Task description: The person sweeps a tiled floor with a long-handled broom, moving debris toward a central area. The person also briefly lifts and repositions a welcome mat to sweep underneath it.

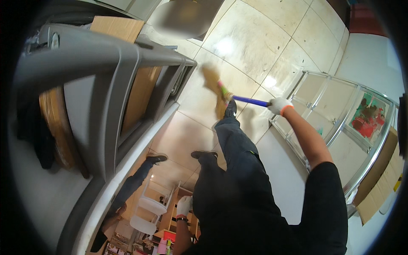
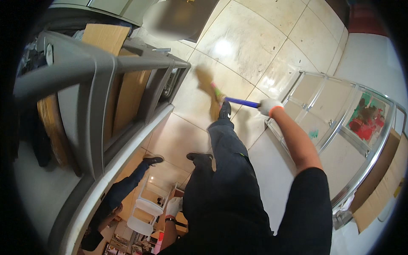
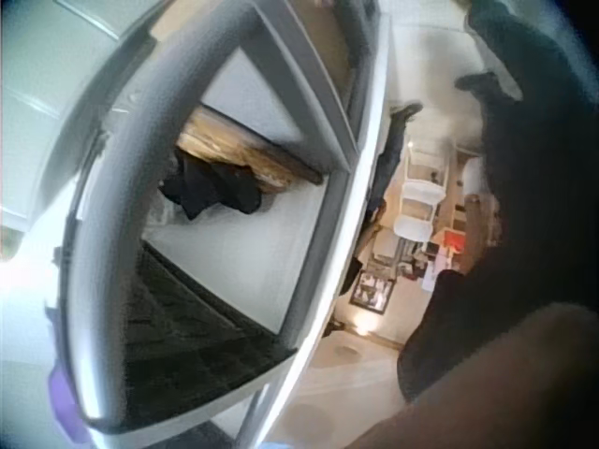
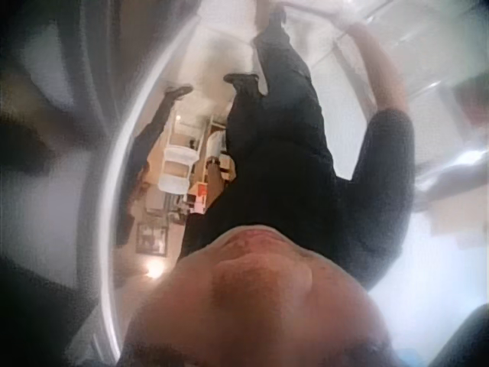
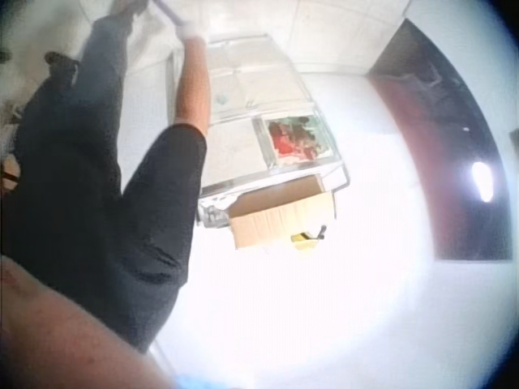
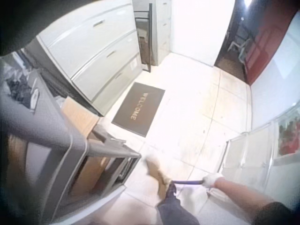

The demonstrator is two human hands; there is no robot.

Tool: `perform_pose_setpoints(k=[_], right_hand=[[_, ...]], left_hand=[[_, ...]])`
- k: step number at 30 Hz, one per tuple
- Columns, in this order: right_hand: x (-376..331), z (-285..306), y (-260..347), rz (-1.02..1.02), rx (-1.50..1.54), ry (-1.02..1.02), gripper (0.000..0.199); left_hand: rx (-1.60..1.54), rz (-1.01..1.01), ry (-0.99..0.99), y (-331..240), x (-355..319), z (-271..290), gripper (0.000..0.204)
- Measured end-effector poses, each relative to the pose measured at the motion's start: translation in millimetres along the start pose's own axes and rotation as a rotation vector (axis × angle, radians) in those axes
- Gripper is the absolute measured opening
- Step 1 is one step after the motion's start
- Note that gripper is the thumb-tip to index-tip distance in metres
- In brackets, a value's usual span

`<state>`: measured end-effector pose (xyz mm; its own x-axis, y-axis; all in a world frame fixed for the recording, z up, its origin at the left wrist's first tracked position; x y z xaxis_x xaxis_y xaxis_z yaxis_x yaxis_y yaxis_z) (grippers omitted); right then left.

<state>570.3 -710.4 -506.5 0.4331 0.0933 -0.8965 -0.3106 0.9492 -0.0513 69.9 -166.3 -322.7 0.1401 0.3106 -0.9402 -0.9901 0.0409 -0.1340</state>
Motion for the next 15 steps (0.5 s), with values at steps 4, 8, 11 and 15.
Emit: perform_pose_setpoints(k=[4, 8, 11, 15], right_hand=[[-90, 60, -13, -0.009, 0.163, -0.072, 0.035], [-100, 85, 35, 0.157, 0.314, -0.097, 0.039], [-20, 78, 42, 0.135, 0.402, -0.074, 0.04], [47, 21, -136, -0.021, 0.149, -0.182, 0.037]], left_hand=[[-0.268, 0.029, 0.072, -106, 12, -49, 0.031], [-0.306, 0.0, 0.216, -195, 11, -125, 0.029], [-0.085, -0.076, 0.383, -232, 19, -197, 0.031], [-0.08, -0.112, 0.565, -287, -3, -254, 0.032]])
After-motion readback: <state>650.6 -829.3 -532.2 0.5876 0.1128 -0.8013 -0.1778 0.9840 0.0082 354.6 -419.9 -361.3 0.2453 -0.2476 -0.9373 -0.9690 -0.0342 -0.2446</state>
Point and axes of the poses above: each hand's wrist, its own x-axis towards the middle knuckle, its own z-axis out of the back of the hand, y = z × x, the point moved 6 cm from there along x, towards the middle knuckle, and after that the axes turned 15 degrees about -x, right-handed, at the moved point
